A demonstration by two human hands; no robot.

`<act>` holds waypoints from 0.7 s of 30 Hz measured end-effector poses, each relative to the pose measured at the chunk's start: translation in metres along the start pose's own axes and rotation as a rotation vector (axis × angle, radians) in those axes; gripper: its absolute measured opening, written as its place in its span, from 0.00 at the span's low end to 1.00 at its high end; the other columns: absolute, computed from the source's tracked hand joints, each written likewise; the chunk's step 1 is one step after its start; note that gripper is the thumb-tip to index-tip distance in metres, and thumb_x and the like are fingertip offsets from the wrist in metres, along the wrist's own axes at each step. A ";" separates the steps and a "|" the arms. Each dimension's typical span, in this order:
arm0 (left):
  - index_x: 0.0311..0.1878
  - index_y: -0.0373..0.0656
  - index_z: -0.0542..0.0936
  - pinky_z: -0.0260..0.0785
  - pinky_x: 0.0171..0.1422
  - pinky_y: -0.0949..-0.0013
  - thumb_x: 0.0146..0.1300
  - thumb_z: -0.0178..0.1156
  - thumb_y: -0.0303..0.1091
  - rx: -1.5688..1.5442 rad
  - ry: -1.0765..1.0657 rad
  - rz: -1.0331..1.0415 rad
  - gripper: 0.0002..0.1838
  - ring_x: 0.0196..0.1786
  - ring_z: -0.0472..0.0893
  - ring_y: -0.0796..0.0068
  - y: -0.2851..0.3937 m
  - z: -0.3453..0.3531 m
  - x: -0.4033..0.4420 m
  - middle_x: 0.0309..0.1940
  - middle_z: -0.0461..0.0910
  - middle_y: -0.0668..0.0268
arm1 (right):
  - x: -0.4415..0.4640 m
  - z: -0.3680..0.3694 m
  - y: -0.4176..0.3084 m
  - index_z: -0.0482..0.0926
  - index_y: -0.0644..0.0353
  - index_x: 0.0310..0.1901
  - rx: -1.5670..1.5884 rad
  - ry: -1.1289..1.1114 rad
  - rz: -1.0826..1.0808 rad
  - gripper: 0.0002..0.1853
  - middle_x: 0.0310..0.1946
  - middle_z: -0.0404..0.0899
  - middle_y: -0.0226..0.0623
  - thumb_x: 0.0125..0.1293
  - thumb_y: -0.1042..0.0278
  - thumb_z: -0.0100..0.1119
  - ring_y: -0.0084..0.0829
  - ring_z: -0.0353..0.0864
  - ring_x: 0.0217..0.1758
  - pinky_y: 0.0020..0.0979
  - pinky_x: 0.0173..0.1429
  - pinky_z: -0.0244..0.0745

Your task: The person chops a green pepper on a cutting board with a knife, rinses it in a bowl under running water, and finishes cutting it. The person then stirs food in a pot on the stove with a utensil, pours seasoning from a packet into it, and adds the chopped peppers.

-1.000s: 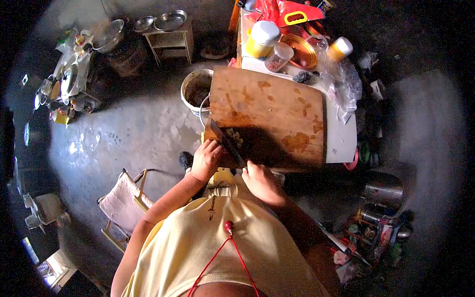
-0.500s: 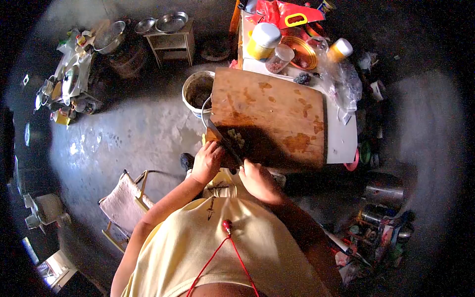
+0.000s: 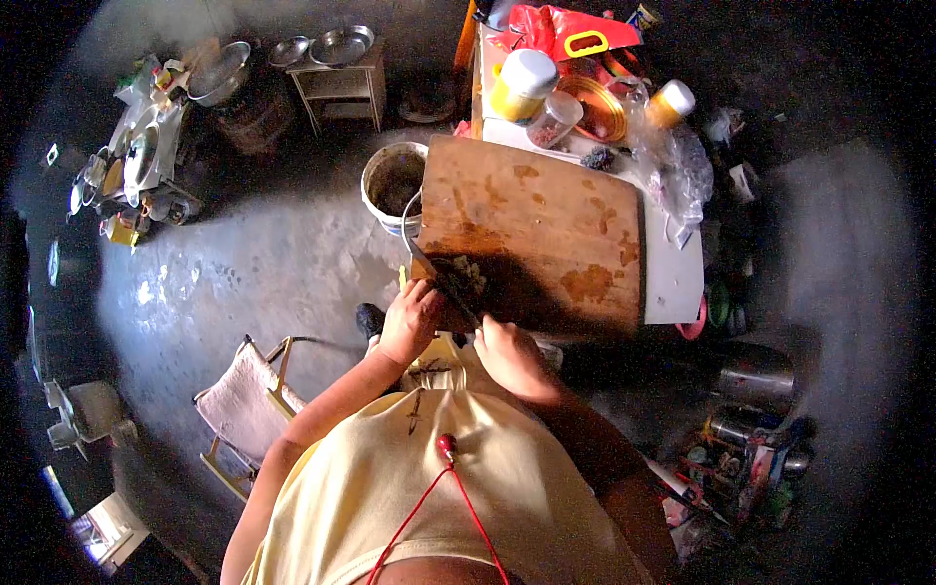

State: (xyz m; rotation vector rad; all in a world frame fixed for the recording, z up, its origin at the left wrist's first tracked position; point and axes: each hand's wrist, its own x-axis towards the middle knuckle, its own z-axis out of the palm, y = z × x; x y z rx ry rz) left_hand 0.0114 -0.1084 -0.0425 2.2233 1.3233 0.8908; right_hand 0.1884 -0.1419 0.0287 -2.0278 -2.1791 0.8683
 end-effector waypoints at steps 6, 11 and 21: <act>0.35 0.38 0.73 0.68 0.44 0.62 0.45 0.56 0.22 -0.053 0.021 -0.013 0.11 0.39 0.70 0.56 0.002 -0.002 -0.001 0.33 0.69 0.58 | 0.042 0.031 -0.006 0.73 0.69 0.34 0.090 0.130 -0.063 0.13 0.23 0.74 0.59 0.61 0.64 0.50 0.55 0.77 0.29 0.47 0.32 0.72; 0.36 0.36 0.72 0.67 0.44 0.60 0.48 0.55 0.22 -0.067 0.063 -0.046 0.10 0.41 0.69 0.54 0.000 -0.002 -0.002 0.34 0.68 0.56 | 0.018 0.001 -0.011 0.72 0.70 0.44 0.188 -0.034 0.084 0.16 0.30 0.74 0.60 0.62 0.64 0.50 0.52 0.76 0.33 0.42 0.38 0.71; 0.33 0.38 0.74 0.67 0.43 0.58 0.47 0.56 0.23 -0.087 0.044 -0.015 0.07 0.39 0.70 0.56 -0.005 0.001 -0.007 0.34 0.69 0.58 | 0.026 0.029 -0.014 0.73 0.66 0.33 0.013 0.134 -0.148 0.10 0.19 0.74 0.55 0.60 0.66 0.50 0.52 0.77 0.24 0.46 0.27 0.73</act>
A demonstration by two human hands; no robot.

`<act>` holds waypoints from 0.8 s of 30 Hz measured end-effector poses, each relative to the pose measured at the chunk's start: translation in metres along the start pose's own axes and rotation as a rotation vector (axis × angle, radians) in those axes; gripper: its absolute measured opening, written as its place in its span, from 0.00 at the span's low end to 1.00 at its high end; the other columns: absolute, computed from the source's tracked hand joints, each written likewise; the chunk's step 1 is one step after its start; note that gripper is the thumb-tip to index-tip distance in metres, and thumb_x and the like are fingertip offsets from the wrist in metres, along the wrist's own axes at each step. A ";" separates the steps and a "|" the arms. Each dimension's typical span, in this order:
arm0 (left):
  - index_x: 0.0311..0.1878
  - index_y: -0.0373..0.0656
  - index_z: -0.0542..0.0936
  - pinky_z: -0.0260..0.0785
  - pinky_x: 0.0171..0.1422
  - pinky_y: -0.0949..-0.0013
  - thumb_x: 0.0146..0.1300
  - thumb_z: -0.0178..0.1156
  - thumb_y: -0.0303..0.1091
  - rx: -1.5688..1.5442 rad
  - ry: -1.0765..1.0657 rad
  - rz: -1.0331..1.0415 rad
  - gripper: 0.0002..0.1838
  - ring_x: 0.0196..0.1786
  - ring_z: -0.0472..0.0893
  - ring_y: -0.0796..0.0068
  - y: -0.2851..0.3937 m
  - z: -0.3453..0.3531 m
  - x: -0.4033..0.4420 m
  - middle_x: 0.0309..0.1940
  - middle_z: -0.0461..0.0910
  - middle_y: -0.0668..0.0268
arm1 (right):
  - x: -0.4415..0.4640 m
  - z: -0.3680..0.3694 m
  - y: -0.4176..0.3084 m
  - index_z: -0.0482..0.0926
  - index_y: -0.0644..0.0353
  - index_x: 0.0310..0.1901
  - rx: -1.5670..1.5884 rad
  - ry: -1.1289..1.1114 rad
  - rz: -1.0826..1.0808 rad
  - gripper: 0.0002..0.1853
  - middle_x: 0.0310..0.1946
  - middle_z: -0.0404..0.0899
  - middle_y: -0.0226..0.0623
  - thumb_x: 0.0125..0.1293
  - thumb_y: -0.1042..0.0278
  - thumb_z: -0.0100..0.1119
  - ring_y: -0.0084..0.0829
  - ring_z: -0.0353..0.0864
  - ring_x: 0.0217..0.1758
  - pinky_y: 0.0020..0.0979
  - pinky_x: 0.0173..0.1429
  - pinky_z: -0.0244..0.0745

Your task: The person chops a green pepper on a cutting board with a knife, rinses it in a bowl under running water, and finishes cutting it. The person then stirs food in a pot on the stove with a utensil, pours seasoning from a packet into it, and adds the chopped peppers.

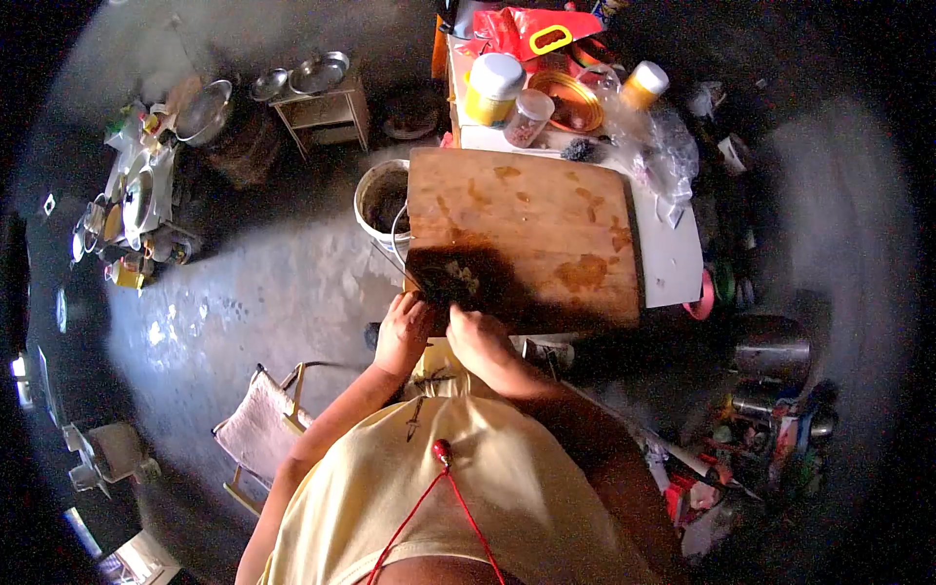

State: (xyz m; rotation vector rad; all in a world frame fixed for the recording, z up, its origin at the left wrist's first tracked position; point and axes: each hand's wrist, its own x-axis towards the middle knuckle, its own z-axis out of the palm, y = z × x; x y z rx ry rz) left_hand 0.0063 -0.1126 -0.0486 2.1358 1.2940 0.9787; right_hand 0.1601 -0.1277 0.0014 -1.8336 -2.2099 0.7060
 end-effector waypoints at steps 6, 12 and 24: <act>0.36 0.41 0.77 0.67 0.43 0.63 0.49 0.55 0.27 0.201 -0.025 0.030 0.09 0.40 0.71 0.61 0.008 -0.019 0.000 0.33 0.70 0.63 | 0.009 -0.009 0.004 0.70 0.69 0.38 0.258 -0.023 0.259 0.14 0.27 0.73 0.59 0.60 0.64 0.52 0.57 0.74 0.31 0.45 0.34 0.68; 0.34 0.42 0.76 0.68 0.42 0.64 0.49 0.54 0.27 0.195 -0.097 0.113 0.07 0.39 0.71 0.62 -0.001 -0.012 0.009 0.32 0.70 0.63 | -0.016 -0.013 0.006 0.71 0.68 0.38 0.243 -0.029 0.173 0.13 0.25 0.73 0.56 0.61 0.64 0.50 0.52 0.75 0.27 0.44 0.31 0.69; 0.31 0.42 0.75 0.70 0.41 0.63 0.45 0.55 0.25 0.129 -0.092 0.124 0.07 0.39 0.72 0.61 -0.004 -0.014 0.011 0.30 0.70 0.64 | -0.017 -0.012 0.003 0.73 0.68 0.36 0.016 -0.100 0.028 0.10 0.20 0.75 0.55 0.60 0.68 0.50 0.50 0.79 0.26 0.44 0.28 0.75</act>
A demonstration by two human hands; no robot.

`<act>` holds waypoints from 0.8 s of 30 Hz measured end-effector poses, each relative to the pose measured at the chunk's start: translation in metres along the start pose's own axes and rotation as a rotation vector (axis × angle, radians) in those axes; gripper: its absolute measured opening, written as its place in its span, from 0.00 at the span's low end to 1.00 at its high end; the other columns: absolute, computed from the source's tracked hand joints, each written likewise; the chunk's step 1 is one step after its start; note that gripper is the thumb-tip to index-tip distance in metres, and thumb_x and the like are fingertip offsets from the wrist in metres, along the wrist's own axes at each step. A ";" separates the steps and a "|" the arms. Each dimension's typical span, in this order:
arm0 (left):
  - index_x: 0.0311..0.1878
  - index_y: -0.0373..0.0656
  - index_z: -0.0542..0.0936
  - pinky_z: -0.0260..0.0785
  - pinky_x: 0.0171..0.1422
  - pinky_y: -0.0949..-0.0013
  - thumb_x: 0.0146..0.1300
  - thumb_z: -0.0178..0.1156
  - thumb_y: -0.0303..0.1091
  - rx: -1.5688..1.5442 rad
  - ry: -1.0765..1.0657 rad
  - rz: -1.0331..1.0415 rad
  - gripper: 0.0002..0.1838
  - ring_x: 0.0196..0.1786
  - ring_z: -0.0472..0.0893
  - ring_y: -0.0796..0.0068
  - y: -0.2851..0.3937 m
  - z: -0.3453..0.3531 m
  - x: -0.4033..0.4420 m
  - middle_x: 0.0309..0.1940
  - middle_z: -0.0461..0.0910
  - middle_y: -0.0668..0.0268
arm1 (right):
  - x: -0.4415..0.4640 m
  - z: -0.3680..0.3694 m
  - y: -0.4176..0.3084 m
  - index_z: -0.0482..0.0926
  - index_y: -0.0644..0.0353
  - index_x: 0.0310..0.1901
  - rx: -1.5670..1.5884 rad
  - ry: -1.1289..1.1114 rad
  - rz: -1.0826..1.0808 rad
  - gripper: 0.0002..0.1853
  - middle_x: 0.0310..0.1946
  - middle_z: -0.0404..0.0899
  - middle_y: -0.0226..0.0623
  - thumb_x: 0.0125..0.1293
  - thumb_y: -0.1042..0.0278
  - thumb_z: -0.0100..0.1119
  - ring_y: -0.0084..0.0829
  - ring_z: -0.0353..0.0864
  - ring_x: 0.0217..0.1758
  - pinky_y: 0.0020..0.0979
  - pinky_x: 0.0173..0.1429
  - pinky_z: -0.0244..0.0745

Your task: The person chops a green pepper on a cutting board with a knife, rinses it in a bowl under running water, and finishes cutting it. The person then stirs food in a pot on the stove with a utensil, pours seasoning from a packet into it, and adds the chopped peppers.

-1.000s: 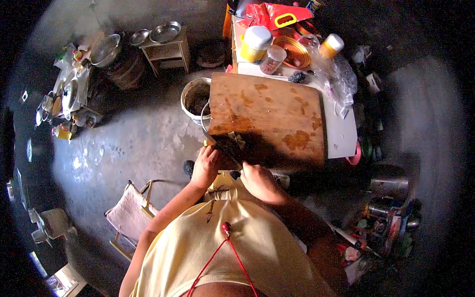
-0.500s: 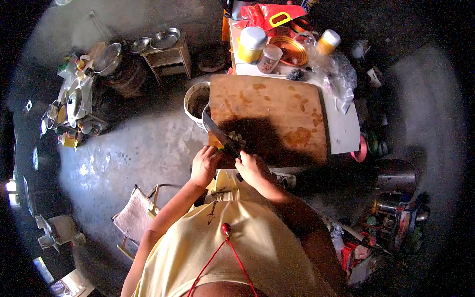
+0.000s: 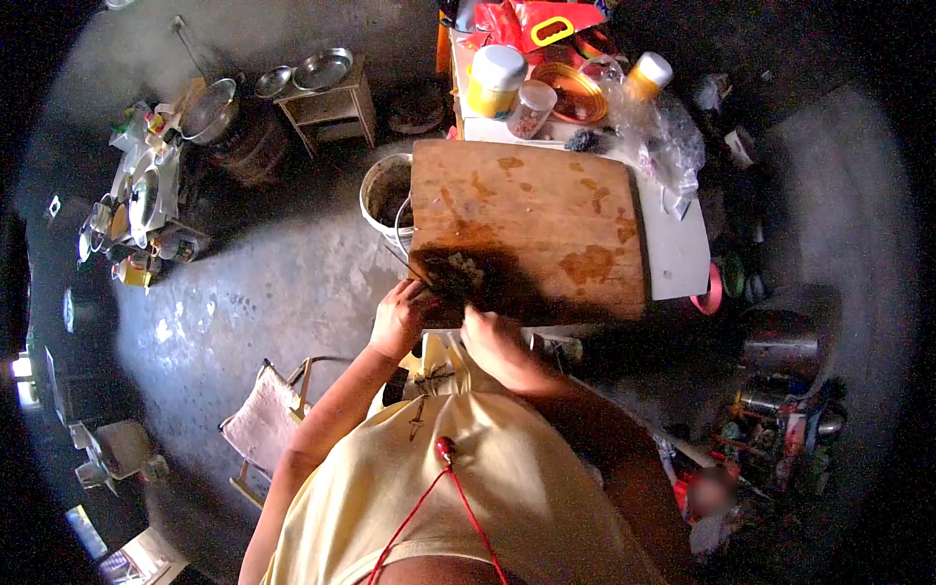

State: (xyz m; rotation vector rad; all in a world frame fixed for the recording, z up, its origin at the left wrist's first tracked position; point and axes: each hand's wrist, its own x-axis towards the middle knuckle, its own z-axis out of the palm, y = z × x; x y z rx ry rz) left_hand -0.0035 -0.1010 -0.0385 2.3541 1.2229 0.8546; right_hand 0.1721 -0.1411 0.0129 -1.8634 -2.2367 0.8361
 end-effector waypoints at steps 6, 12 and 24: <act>0.31 0.43 0.75 0.70 0.39 0.63 0.47 0.55 0.25 -0.024 0.032 -0.033 0.06 0.39 0.73 0.62 0.003 -0.004 0.000 0.30 0.71 0.64 | 0.027 0.008 0.004 0.71 0.67 0.31 0.215 0.159 0.078 0.12 0.23 0.73 0.59 0.60 0.64 0.51 0.57 0.75 0.30 0.48 0.31 0.71; 0.33 0.43 0.76 0.70 0.40 0.63 0.46 0.55 0.24 0.013 0.021 0.006 0.08 0.39 0.73 0.62 0.000 -0.001 0.003 0.31 0.71 0.63 | 0.008 -0.016 0.003 0.71 0.64 0.30 -0.013 0.038 -0.034 0.08 0.19 0.73 0.53 0.60 0.67 0.50 0.50 0.76 0.22 0.44 0.27 0.72; 0.36 0.41 0.77 0.71 0.43 0.65 0.46 0.54 0.23 0.003 -0.025 -0.028 0.11 0.41 0.73 0.62 0.000 0.000 -0.006 0.35 0.72 0.63 | 0.026 0.019 0.003 0.74 0.65 0.33 0.202 0.352 0.114 0.15 0.23 0.74 0.56 0.59 0.58 0.52 0.54 0.77 0.28 0.46 0.30 0.70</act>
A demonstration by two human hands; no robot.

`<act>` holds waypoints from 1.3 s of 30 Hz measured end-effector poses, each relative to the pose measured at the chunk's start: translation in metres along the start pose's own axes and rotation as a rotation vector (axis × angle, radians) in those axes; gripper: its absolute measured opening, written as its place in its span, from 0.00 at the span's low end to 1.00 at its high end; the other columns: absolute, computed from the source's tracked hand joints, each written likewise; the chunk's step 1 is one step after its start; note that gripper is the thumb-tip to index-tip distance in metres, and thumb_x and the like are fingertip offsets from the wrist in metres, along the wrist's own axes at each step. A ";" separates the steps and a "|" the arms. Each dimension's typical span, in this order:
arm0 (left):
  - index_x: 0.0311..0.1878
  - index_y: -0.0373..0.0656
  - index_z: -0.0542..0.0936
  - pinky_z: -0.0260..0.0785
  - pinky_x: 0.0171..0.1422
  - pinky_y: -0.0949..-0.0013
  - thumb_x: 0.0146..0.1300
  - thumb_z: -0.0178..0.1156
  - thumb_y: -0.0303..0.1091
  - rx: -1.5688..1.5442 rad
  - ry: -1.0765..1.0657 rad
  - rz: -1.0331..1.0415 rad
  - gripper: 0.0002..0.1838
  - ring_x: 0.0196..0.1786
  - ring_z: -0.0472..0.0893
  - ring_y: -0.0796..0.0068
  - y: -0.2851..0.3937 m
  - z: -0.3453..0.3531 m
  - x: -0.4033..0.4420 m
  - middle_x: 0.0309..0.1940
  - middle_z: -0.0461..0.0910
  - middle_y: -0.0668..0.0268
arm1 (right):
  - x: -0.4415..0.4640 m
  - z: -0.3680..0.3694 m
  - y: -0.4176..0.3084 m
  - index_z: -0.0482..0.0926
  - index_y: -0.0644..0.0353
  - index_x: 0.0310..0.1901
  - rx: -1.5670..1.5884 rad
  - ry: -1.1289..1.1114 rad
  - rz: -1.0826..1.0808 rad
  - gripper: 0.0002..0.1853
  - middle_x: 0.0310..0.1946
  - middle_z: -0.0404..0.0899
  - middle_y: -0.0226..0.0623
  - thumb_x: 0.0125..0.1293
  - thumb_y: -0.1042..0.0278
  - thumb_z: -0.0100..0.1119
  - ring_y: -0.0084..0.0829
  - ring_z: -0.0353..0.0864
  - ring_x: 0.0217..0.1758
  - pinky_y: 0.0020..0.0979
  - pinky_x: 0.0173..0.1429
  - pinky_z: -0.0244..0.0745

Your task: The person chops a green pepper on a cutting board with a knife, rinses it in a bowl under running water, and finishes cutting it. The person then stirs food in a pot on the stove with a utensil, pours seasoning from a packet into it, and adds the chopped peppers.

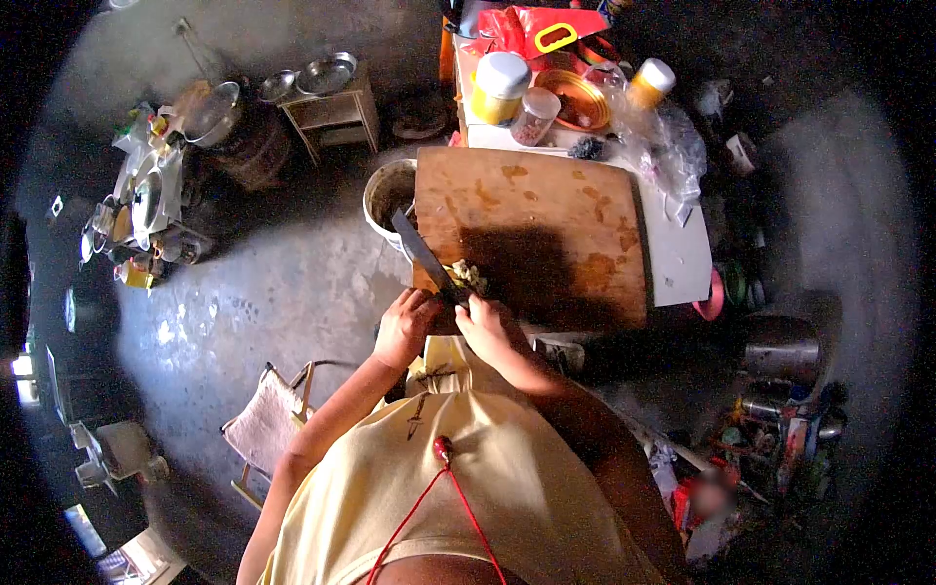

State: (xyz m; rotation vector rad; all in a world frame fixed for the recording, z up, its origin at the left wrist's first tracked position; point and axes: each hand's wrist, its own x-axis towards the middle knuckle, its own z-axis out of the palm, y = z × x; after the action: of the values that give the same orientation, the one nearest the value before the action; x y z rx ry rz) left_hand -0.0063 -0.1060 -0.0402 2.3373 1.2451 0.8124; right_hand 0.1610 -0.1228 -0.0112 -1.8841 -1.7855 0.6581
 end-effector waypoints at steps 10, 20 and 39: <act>0.37 0.41 0.77 0.71 0.43 0.63 0.41 0.56 0.23 -0.059 -0.022 0.009 0.15 0.42 0.73 0.59 -0.001 -0.014 -0.004 0.37 0.73 0.61 | -0.027 -0.033 0.014 0.73 0.65 0.34 -0.065 -0.347 0.087 0.13 0.20 0.73 0.57 0.61 0.61 0.50 0.55 0.76 0.27 0.47 0.27 0.68; 0.36 0.41 0.77 0.69 0.44 0.64 0.45 0.54 0.24 -0.030 -0.003 -0.004 0.12 0.41 0.72 0.61 0.005 0.003 0.018 0.38 0.72 0.62 | 0.001 -0.045 0.010 0.72 0.62 0.31 -0.122 -0.253 -0.059 0.12 0.20 0.74 0.53 0.61 0.61 0.49 0.52 0.76 0.25 0.47 0.27 0.70; 0.38 0.41 0.77 0.70 0.42 0.66 0.44 0.56 0.25 0.001 -0.079 0.048 0.14 0.40 0.72 0.64 0.004 0.004 0.007 0.35 0.71 0.64 | -0.003 -0.016 0.027 0.71 0.62 0.28 -0.221 -0.311 -0.243 0.11 0.15 0.71 0.49 0.61 0.63 0.49 0.46 0.74 0.18 0.43 0.22 0.67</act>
State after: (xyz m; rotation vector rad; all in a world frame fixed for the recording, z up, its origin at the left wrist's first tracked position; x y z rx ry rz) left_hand 0.0019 -0.1026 -0.0390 2.3839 1.1610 0.7270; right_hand 0.1915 -0.1270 -0.0154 -1.7294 -2.3262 0.7186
